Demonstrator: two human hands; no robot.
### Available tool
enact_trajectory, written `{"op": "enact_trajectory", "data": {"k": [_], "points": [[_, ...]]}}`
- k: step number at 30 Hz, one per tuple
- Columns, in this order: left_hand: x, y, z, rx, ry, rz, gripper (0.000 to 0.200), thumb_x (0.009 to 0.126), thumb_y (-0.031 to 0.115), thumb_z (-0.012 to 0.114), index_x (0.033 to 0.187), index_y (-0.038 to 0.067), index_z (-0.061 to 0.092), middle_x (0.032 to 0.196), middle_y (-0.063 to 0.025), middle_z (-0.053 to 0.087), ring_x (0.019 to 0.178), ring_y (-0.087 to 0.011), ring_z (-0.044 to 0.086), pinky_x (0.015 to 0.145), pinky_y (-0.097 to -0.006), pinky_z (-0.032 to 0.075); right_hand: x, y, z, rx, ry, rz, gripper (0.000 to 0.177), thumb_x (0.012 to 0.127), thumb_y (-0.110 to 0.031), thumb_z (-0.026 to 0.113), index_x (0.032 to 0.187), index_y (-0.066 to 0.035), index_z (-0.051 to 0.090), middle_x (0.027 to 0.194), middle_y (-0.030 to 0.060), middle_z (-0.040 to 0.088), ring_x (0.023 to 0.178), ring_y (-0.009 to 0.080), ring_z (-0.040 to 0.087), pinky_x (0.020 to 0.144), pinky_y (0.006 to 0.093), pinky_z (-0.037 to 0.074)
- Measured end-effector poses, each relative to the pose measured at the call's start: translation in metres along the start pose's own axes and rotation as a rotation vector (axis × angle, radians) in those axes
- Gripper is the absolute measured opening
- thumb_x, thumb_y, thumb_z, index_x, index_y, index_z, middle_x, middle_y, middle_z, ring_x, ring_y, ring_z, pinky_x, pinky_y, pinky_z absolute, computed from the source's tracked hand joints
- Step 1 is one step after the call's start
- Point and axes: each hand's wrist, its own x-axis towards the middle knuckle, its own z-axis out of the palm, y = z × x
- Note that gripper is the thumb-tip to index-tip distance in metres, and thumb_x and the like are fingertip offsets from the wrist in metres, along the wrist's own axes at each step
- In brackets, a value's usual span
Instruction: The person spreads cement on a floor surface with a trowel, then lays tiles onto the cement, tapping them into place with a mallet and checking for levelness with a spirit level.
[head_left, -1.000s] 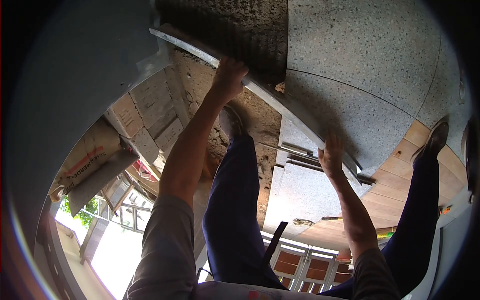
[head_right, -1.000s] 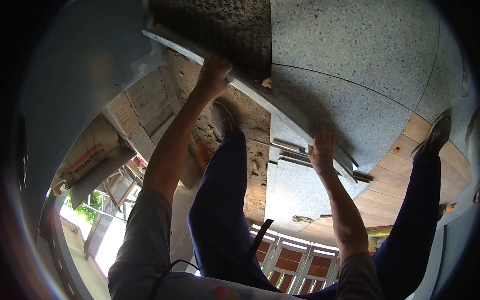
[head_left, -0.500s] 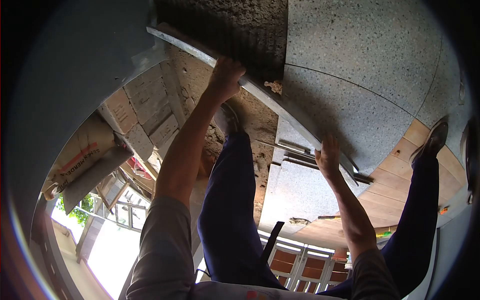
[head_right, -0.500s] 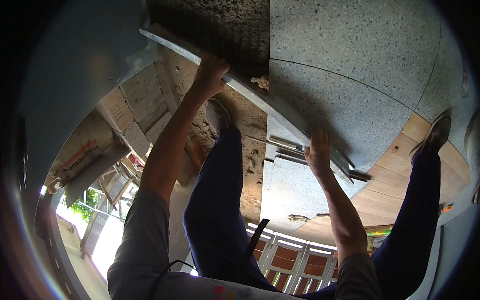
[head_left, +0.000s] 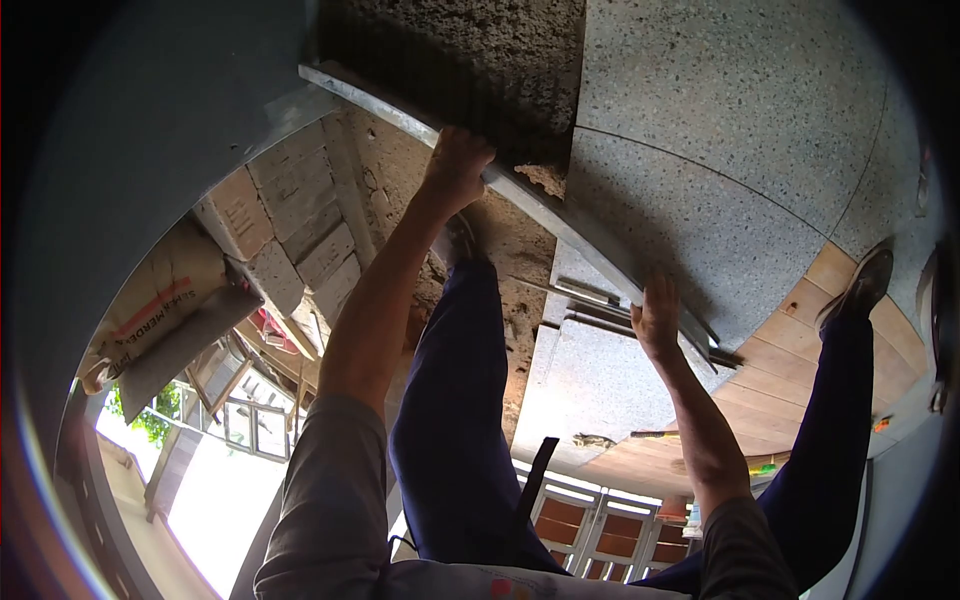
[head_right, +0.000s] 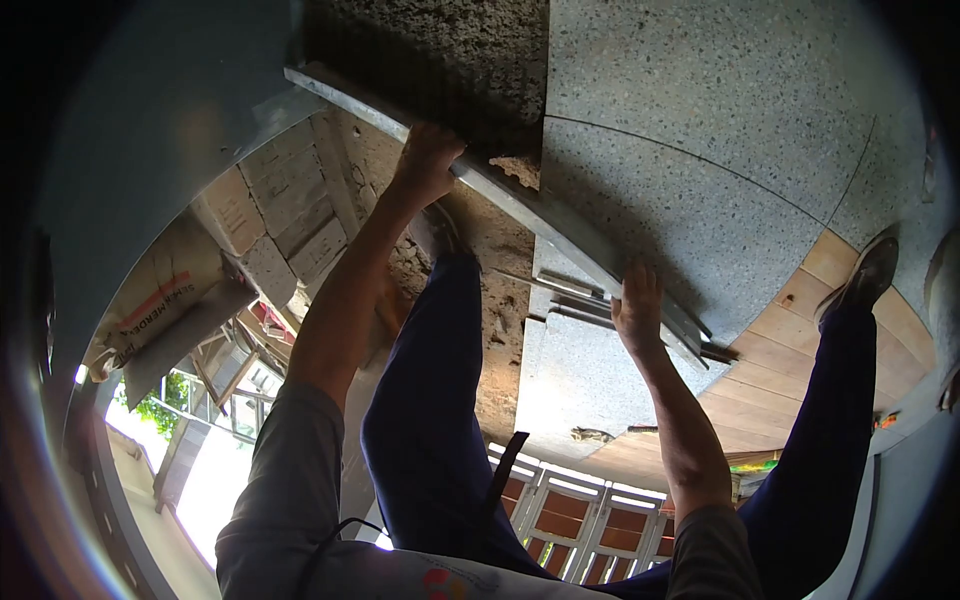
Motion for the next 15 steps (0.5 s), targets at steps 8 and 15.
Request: {"op": "enact_trajectory", "data": {"k": [8, 15], "points": [[-0.002, 0.0, 0.006, -0.002, 0.063, 0.057, 0.03, 0.057, 0.004, 0.073, 0.085, 0.012, 0.067, 0.087, -0.0046, 0.06, 0.095, -0.0268, 0.057, 0.097, -0.0431, 0.039, -0.009, 0.006, 0.009, -0.015, 0.021, -0.013, 0.082, 0.066, -0.002, 0.081, 0.138, 0.005, 0.042, 0.136, 0.0259, 0.046, 0.119, 0.0431, 0.049, 0.104, 0.0534, 0.039], [-0.001, -0.014, 0.011, -0.088, 0.139, 0.107, 0.032, 0.056, 0.003, 0.073, 0.086, 0.011, 0.064, 0.088, -0.0067, 0.06, 0.093, -0.03, 0.057, 0.096, -0.0474, 0.041, -0.01, 0.006, 0.015, -0.014, 0.04, 0.013, 0.082, 0.067, -0.003, 0.08, 0.14, 0.002, 0.042, 0.14, 0.0262, 0.045, 0.123, 0.0436, 0.047, 0.104, 0.0545, 0.038]]}}
